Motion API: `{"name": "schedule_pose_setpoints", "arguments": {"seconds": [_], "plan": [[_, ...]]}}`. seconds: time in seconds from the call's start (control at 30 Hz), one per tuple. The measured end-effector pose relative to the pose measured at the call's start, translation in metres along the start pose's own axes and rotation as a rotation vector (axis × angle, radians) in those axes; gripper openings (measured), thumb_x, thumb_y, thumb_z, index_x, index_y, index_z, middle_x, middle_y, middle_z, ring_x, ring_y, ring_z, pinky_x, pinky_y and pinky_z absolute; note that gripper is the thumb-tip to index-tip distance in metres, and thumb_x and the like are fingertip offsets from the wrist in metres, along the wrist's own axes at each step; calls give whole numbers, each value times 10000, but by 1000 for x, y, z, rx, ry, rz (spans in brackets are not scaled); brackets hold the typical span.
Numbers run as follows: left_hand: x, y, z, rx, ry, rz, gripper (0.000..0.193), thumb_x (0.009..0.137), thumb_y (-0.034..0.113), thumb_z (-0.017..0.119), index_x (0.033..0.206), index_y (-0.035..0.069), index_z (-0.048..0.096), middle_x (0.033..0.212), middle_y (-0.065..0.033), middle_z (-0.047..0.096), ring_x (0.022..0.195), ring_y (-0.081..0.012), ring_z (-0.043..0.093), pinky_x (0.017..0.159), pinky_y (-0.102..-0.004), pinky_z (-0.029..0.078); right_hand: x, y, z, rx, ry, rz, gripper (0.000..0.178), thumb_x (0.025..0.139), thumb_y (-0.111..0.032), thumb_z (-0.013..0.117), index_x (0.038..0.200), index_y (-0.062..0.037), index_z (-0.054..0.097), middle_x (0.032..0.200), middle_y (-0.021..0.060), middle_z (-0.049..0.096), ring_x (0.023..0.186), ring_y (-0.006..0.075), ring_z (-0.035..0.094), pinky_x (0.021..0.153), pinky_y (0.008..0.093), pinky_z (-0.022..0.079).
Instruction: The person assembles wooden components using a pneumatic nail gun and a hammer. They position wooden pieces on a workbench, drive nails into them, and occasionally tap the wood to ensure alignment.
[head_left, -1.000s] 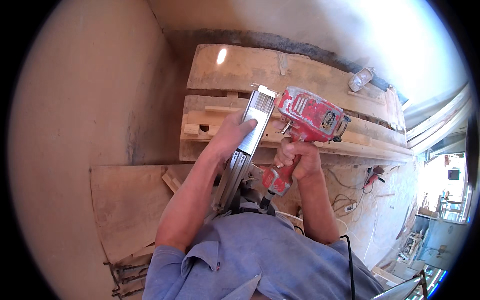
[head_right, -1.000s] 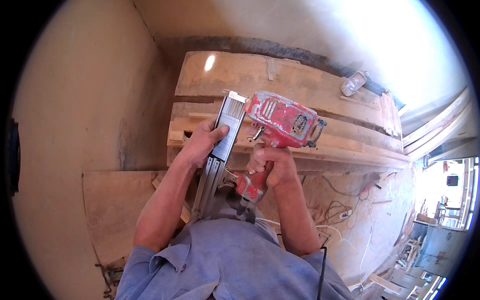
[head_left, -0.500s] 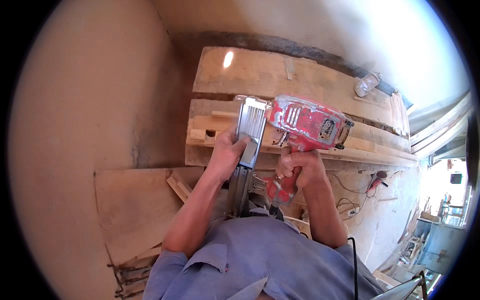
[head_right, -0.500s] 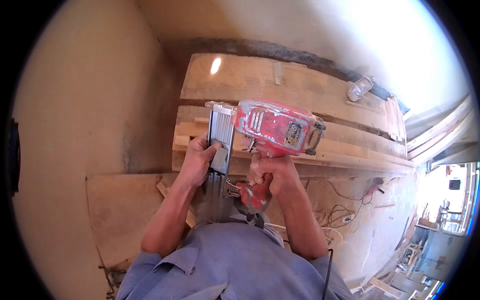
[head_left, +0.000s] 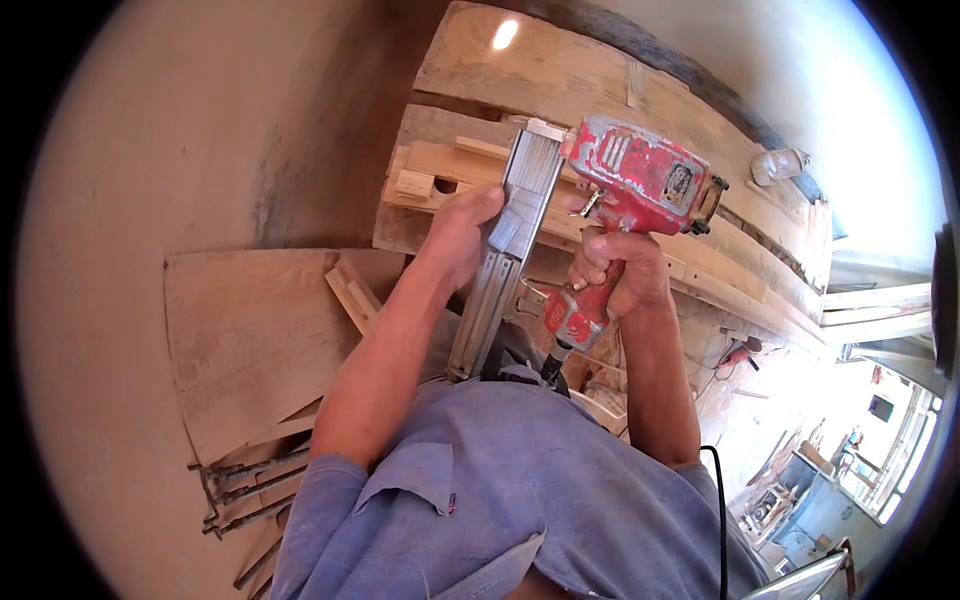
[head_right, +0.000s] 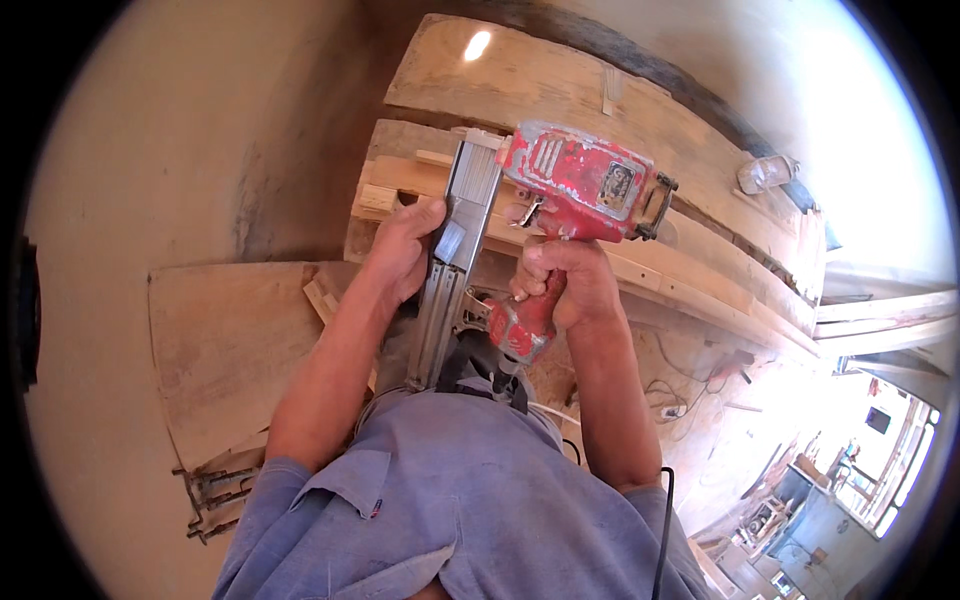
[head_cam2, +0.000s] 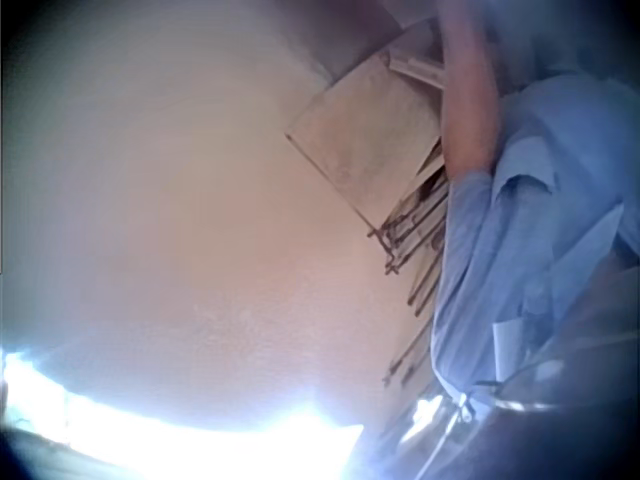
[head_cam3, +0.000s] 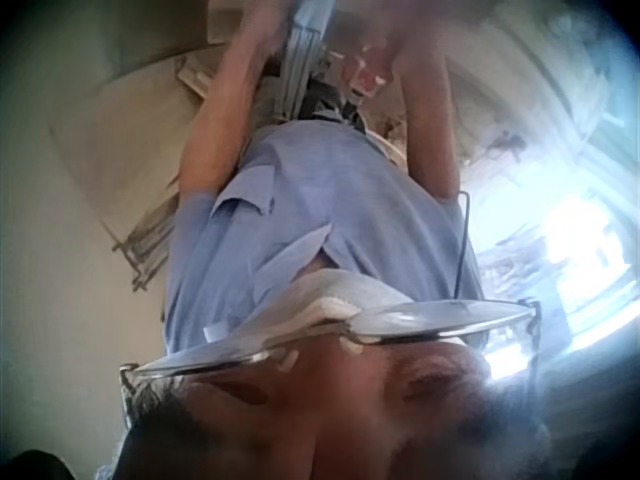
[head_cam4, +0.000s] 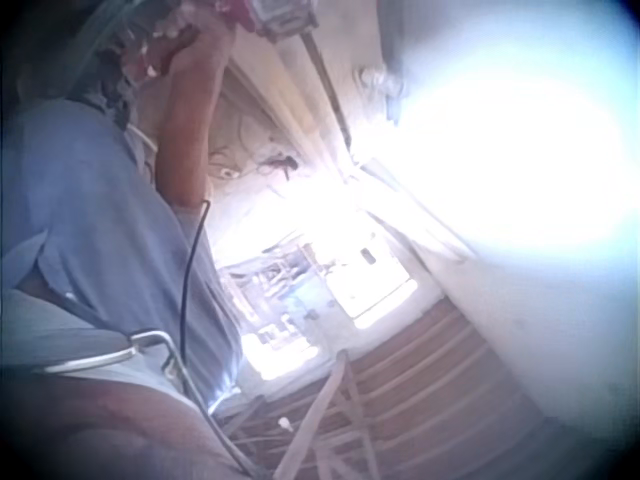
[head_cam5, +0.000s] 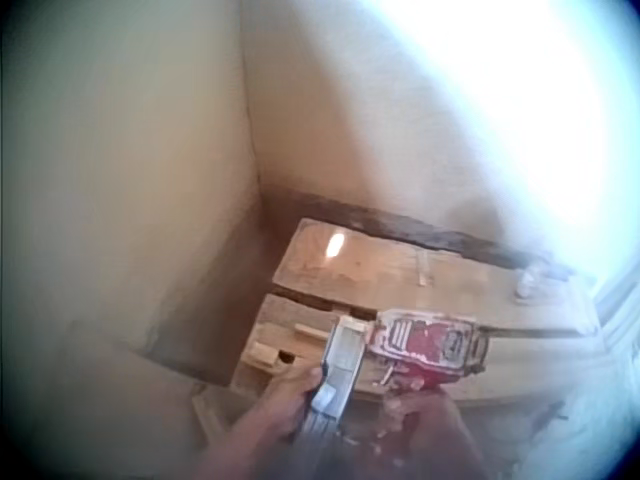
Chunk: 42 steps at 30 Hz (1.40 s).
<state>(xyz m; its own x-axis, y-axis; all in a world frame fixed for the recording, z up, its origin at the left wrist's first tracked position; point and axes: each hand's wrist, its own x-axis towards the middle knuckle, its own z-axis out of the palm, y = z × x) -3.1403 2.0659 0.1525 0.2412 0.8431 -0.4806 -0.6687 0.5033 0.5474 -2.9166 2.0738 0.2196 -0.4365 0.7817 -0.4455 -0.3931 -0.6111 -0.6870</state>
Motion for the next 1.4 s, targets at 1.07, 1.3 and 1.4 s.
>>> {"name": "schedule_pose_setpoints", "arguments": {"seconds": [1.07, 1.3, 1.4], "plan": [[-45, -37, 8, 1446, 108, 1031, 383, 874, -36, 585, 1256, -6, 572, 1056, -222, 682, 948, -403, 667, 817, -477, 537, 10, 9, -22, 136, 100, 39, 485, 840, -108, 623, 1303, 19, 547, 595, 1, 435, 525, 146, 464, 601, 368, 445], [-49, -29, 14, 1468, -3, 770, 344, 910, -15, 567, 1253, -26, 579, 1061, -244, 670, 969, -419, 655, 834, -484, 530, 7, 19, -32, 263, 122, 6, 441, 856, -86, 598, 1282, 21, 554, 600, 1, 433, 527, 152, 462, 610, 379, 448], [-36, -22, 32, 1507, 68, 576, 337, 946, 5, 523, 1278, -28, 571, 1037, -260, 673, 961, -437, 650, 837, -487, 528, 4, 27, -42, 331, 142, 25, 70, 836, -82, 618, 865, -21, 600, 614, 55, 489, 558, 201, 500, 629, 413, 466]]}}
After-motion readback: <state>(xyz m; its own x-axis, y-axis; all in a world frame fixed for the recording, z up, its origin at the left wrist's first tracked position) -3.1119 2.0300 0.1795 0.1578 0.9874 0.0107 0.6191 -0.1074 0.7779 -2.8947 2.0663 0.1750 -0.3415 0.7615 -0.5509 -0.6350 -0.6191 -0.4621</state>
